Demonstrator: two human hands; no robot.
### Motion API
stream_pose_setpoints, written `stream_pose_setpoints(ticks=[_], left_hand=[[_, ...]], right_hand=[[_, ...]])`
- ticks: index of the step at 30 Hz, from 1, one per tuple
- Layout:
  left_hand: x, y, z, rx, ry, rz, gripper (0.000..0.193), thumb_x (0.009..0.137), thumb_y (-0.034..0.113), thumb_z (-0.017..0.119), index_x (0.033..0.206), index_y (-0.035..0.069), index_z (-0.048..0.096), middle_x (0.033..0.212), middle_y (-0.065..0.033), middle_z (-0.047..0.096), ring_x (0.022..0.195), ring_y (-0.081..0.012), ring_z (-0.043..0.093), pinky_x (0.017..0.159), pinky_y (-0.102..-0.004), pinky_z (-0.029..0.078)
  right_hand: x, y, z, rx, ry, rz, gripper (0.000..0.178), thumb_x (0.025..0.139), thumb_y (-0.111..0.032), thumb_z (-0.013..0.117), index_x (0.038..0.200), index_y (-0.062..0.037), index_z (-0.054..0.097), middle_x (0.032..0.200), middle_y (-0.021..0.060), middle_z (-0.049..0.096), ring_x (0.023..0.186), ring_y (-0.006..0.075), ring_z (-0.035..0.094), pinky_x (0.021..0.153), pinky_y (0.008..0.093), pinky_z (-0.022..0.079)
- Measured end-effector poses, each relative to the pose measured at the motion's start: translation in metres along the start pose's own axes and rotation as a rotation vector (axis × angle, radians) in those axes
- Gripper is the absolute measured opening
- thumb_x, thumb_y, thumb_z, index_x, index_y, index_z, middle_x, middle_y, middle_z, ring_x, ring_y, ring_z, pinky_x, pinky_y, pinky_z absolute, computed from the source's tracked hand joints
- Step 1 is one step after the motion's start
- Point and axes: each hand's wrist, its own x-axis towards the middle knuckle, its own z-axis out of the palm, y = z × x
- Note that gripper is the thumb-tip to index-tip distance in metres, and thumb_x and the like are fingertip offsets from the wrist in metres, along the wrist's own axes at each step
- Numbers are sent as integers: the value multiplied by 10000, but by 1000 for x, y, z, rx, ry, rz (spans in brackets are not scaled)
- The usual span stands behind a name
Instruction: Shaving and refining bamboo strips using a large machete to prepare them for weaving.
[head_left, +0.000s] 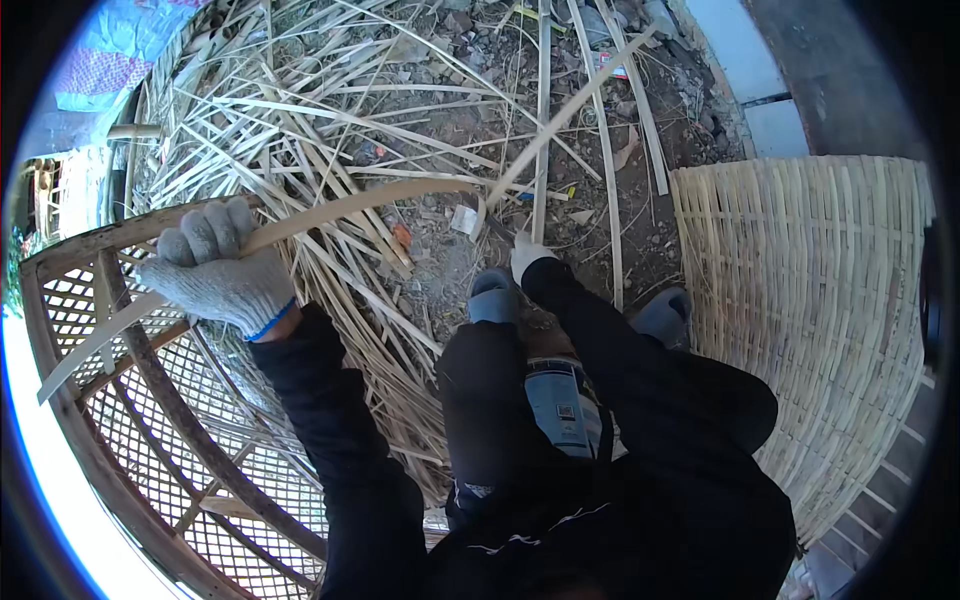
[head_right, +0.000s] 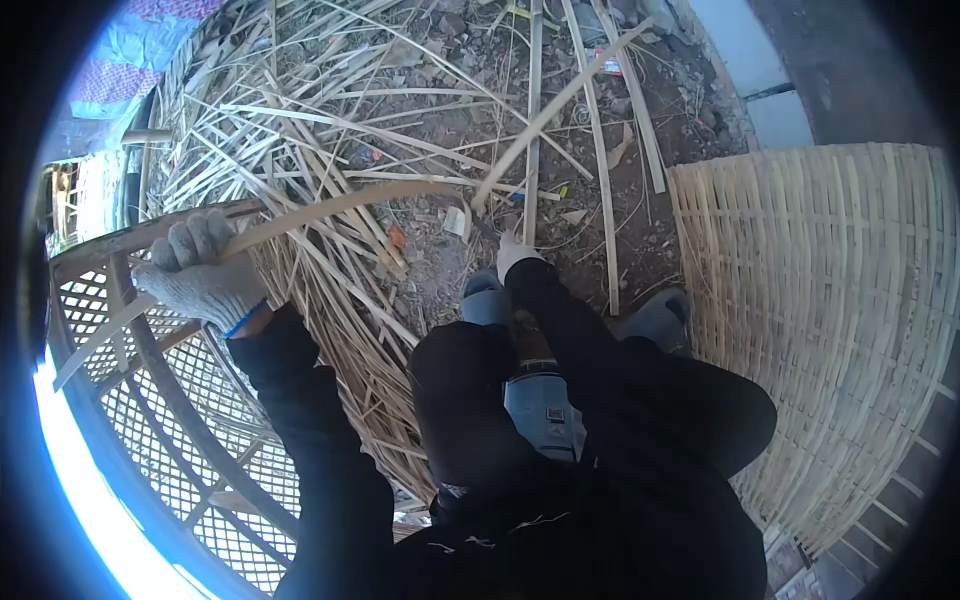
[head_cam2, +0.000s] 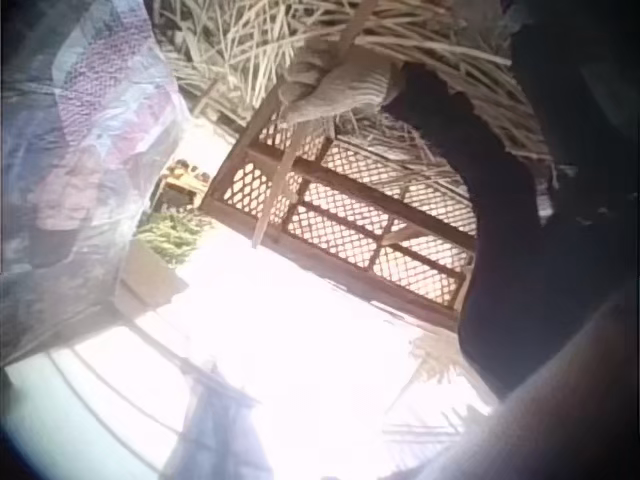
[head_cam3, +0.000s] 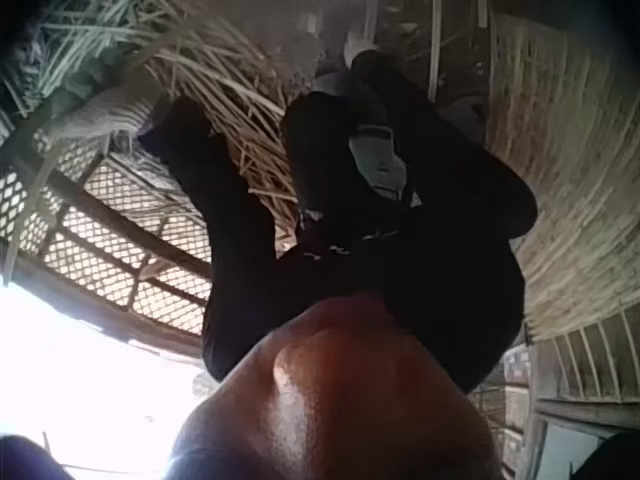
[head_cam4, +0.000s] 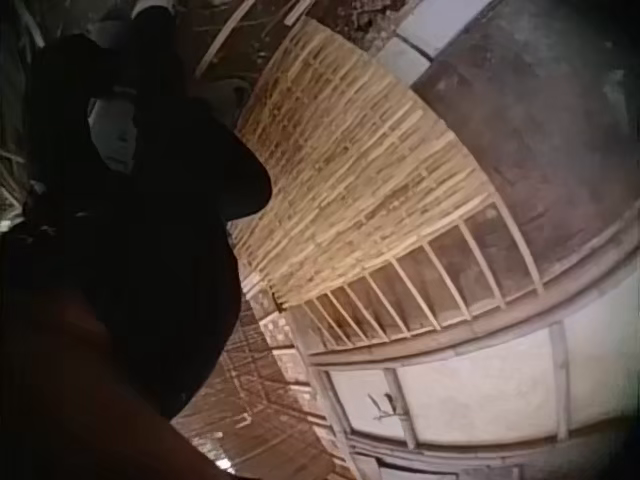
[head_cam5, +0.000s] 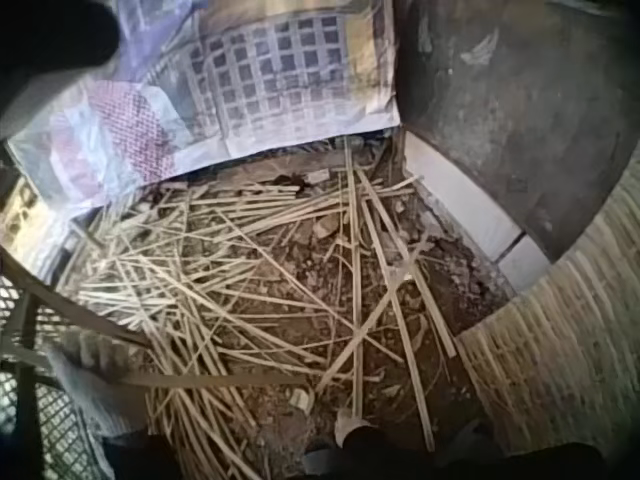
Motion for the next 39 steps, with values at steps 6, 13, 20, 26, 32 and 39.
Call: stream_pose_setpoints(ticks=[6, 13, 20, 26, 32, 39], left_hand=[[4, 23, -1, -44, 72, -66, 543, 1036, 499, 431, 607, 222, 245, 524, 68, 211, 453, -72, 187, 438, -246, 163], [16, 15, -8, 71, 167, 14, 532, 1039, 501, 418, 617, 218, 260, 540, 62, 211, 459, -72, 202, 435, -240, 181], [17, 11, -41, 14, 178, -39, 512, 1033, 423, 434, 610, 216, 234, 537, 61, 197, 459, -80, 187, 441, -240, 177], [28, 33, -78, 137, 163, 51, 464, 1023, 359, 393, 614, 196, 246, 540, 58, 191, 457, -91, 196, 464, -256, 200], [31, 49, -100, 150, 125, -42, 503, 1040, 409, 338, 593, 205, 229, 518, 64, 198, 439, -85, 187, 429, -236, 188], [45, 64, -127, 139, 153, 53, 515, 1037, 349, 432, 593, 215, 210, 541, 65, 207, 455, -71, 195, 450, -238, 192]], right_hand=[[4, -20, 16, 42, 5, -75, 270, 971, -245, 512, 1158, -50, 501, 910, 308, 682, 913, 473, 674, 785, 576, 535], [21, -6, 14, -36, -70, -56, 315, 991, -272, 485, 1194, -32, 493, 981, 300, 688, 963, 452, 681, 856, 551, 524], [12, 5, -23, 32, 16, -210, 277, 996, -270, 491, 1107, -16, 487, 832, 291, 658, 792, 508, 644, 711, 602, 499], [-16, -42, -7, 151, 48, -193, 276, 1004, -287, 477, 1112, -34, 452, 833, 311, 658, 828, 511, 647, 724, 612, 499], [17, 50, 49, -29, -339, -20, 339, 1013, -316, 450, 1175, -18, 456, 921, 303, 674, 867, 453, 686, 778, 590, 512], [-16, -40, -3, 22, -37, -311, 247, 1012, -272, 469, 1080, -35, 468, 745, 281, 645, 729, 492, 651, 624, 581, 517]])
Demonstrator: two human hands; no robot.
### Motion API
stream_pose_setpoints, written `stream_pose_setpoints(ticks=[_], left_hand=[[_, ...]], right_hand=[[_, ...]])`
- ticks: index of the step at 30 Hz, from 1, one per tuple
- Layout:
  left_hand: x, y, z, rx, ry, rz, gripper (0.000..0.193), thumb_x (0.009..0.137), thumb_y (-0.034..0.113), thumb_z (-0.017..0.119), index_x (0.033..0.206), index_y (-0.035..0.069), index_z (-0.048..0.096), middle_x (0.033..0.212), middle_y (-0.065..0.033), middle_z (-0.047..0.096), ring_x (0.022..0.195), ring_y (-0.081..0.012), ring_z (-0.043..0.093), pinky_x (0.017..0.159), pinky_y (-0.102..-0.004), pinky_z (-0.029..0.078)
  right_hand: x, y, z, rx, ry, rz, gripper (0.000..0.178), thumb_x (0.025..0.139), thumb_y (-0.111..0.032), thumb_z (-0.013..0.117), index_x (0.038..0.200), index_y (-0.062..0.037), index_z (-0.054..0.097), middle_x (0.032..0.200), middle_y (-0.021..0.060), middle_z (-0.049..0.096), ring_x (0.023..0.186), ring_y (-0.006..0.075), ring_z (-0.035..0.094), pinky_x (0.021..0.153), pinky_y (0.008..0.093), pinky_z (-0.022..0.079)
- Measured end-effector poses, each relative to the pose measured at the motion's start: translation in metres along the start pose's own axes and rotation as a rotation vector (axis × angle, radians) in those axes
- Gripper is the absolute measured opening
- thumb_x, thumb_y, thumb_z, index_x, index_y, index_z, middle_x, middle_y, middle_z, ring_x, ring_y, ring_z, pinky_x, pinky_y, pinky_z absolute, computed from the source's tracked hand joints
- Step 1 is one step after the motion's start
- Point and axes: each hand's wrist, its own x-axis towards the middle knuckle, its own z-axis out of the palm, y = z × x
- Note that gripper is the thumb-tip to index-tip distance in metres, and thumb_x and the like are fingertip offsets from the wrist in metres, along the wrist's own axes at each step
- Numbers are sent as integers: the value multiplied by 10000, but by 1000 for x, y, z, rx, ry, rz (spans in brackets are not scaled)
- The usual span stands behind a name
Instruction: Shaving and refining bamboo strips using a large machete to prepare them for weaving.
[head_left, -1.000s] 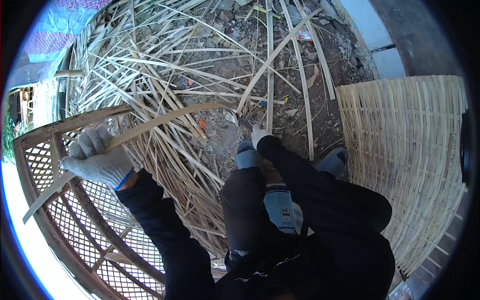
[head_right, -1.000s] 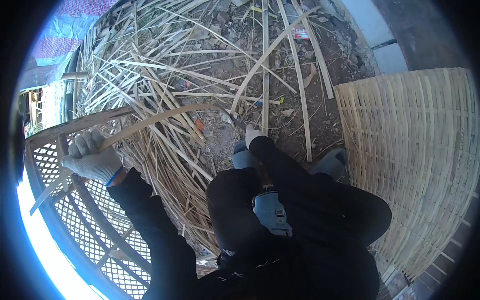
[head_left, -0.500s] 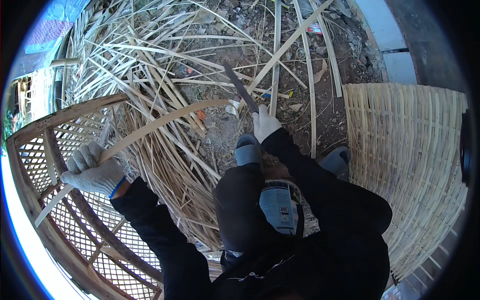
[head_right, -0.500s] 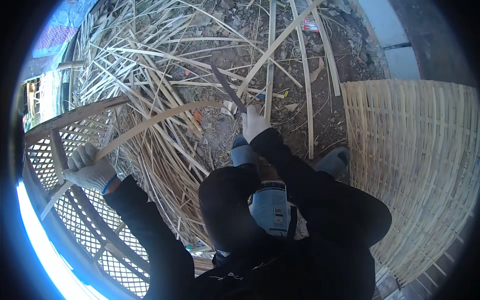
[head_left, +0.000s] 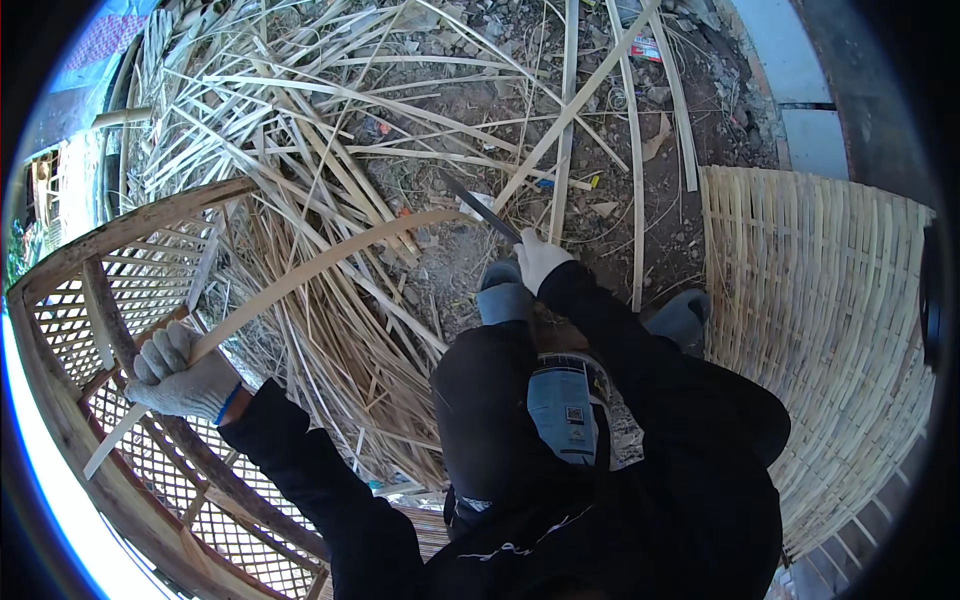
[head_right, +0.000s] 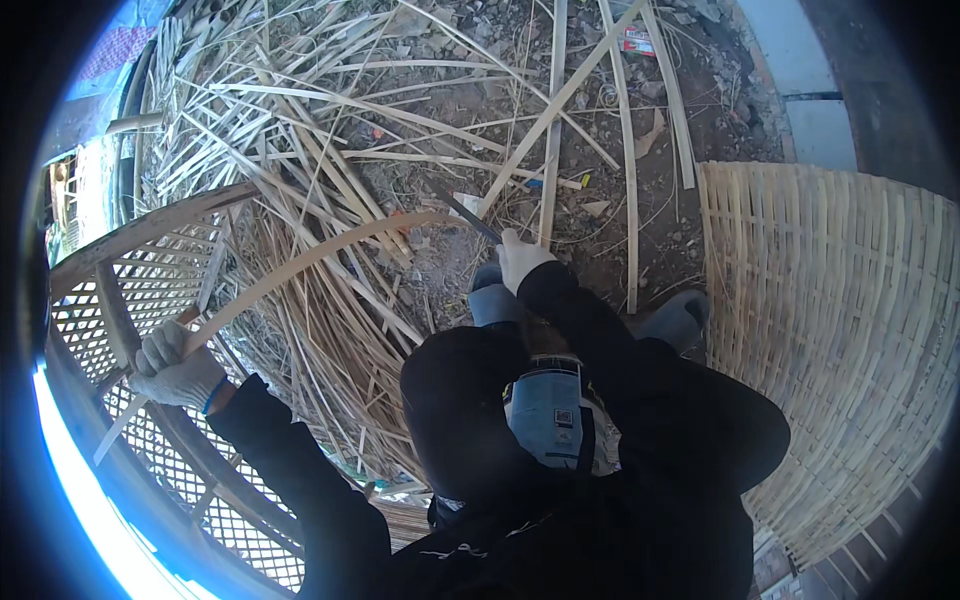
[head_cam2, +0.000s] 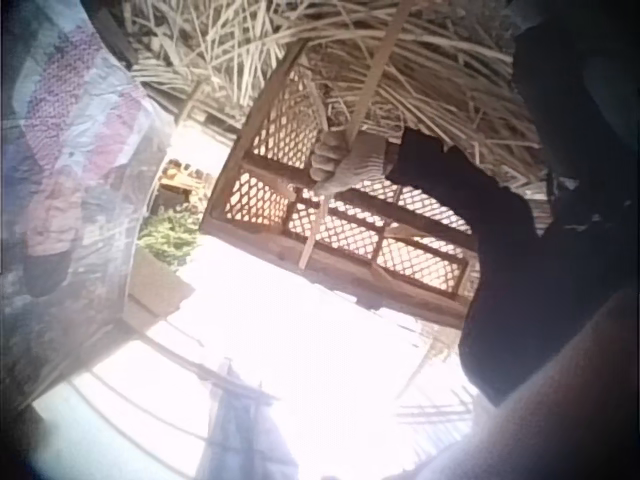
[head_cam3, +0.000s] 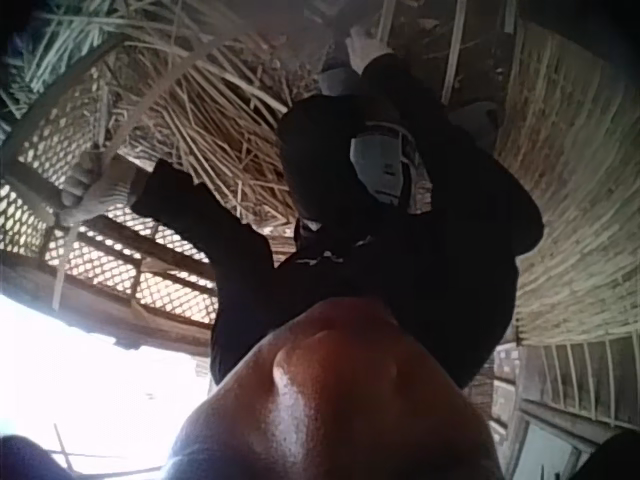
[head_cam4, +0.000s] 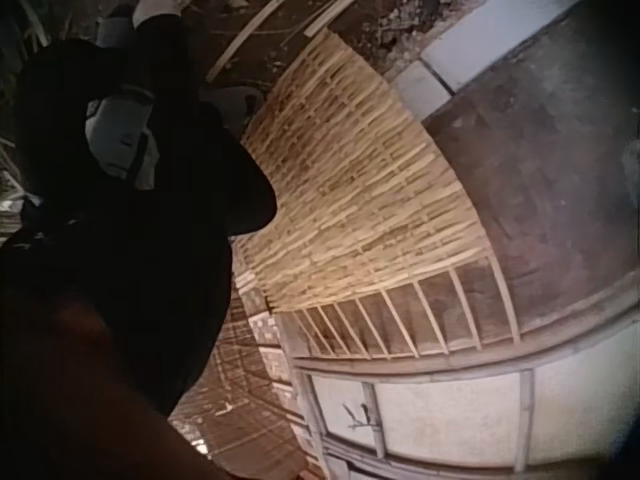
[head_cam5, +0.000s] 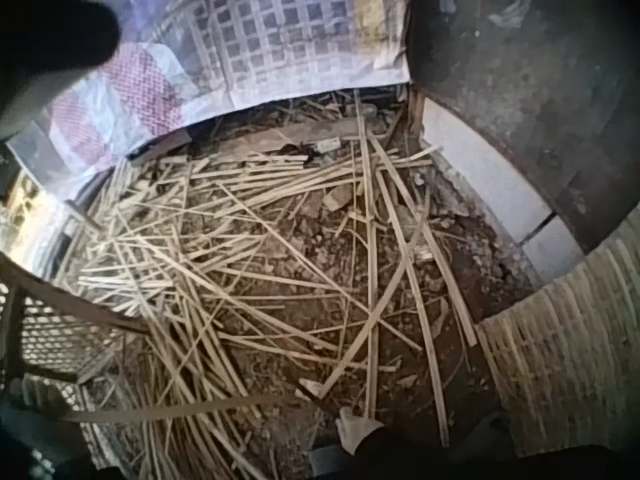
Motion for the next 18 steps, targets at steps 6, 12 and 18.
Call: stream_pose_setpoints(ticks=[6, 12, 18], left_hand=[[-12, -35, 34, -68, 11, -72, 496, 1032, 365, 427, 608, 213, 217, 535, 64, 201, 456, -71, 180, 454, -251, 177], [-1, 12, 17, 15, -94, -59, 537, 1042, 494, 424, 613, 216, 261, 519, 67, 230, 443, -60, 194, 412, -232, 170], [-20, 28, 32, 27, -70, 41, 529, 1027, 517, 471, 639, 208, 284, 529, 66, 224, 448, -66, 211, 411, -230, 174]], right_hand=[[-7, 147, 63, -296, -71, 232, 214, 994, -221, 489, 1084, -27, 498, 827, 278, 673, 852, 466, 681, 712, 558, 551], [-6, 41, 19, -35, -153, 301, 266, 978, -267, 507, 1108, -35, 498, 936, 297, 681, 930, 494, 661, 795, 581, 527], [-34, 11, 18, 25, 73, 109, 320, 975, -232, 494, 1239, -53, 466, 981, 294, 683, 957, 475, 668, 818, 566, 532]])
